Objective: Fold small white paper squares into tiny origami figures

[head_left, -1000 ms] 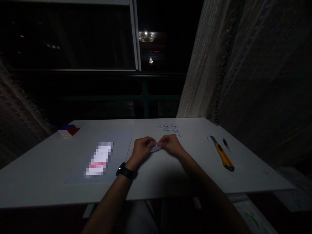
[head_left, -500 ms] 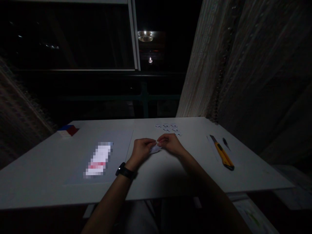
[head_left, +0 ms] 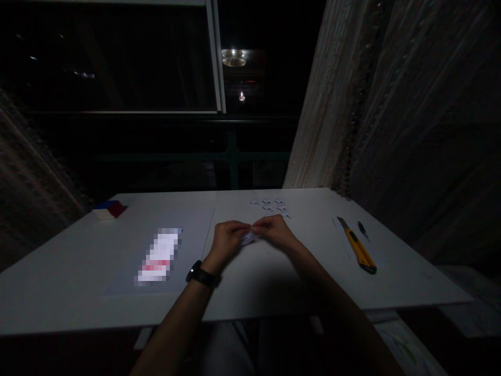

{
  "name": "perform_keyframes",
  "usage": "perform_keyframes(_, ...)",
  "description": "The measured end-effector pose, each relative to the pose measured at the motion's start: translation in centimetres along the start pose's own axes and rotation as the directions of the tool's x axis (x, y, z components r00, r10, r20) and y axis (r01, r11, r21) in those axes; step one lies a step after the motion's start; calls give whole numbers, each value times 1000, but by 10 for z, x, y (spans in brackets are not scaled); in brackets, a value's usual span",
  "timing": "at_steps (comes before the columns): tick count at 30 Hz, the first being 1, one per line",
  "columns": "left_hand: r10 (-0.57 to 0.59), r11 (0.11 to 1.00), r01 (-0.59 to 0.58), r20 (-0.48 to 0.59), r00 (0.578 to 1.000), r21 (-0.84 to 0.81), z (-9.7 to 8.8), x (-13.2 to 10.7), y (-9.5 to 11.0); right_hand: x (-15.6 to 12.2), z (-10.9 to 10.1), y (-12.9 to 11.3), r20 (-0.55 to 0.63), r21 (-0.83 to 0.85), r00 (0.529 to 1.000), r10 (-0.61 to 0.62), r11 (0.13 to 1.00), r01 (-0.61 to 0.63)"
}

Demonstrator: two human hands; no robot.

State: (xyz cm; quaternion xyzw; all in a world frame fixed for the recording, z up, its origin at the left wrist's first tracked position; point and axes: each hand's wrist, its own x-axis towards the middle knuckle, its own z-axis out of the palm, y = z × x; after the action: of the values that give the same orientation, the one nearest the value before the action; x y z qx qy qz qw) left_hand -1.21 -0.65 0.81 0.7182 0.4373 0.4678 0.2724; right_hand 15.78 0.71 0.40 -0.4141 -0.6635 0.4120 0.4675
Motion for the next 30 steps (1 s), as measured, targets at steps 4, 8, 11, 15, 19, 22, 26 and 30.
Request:
perform_keyframes(4,-118,989,116,-18,993,-95,1,1,6,1,-1,3,-18,-89,1000,-14,996,13)
perform_keyframes(8,-242,953,239,6,970,-187,0,2,8,2,0,5,-46,-103,999,22,994,-26)
perform_keyframes(11,-229,964,230,19,973,-137,-1,3,4,2,2,5,-56,-125,998,41,991,-48)
perform_keyframes(15,-158,987,158,33,987,1,1,4,-6,2,4,4,-59,-108,996,67,991,-73)
perform_keyframes(19,-161,984,161,-2,987,73,2,5,-12,2,6,5,-44,-34,992,119,992,-121)
perform_keyframes(22,-186,982,186,-7,983,18,2,6,-12,2,6,4,-37,-7,993,115,993,-115)
perform_keyframes(26,-250,945,255,52,967,-203,4,5,-6,3,6,4,-66,16,991,112,994,-112)
perform_keyframes(30,-353,848,374,127,927,-375,5,4,-2,4,8,6,-89,65,987,131,990,-125)
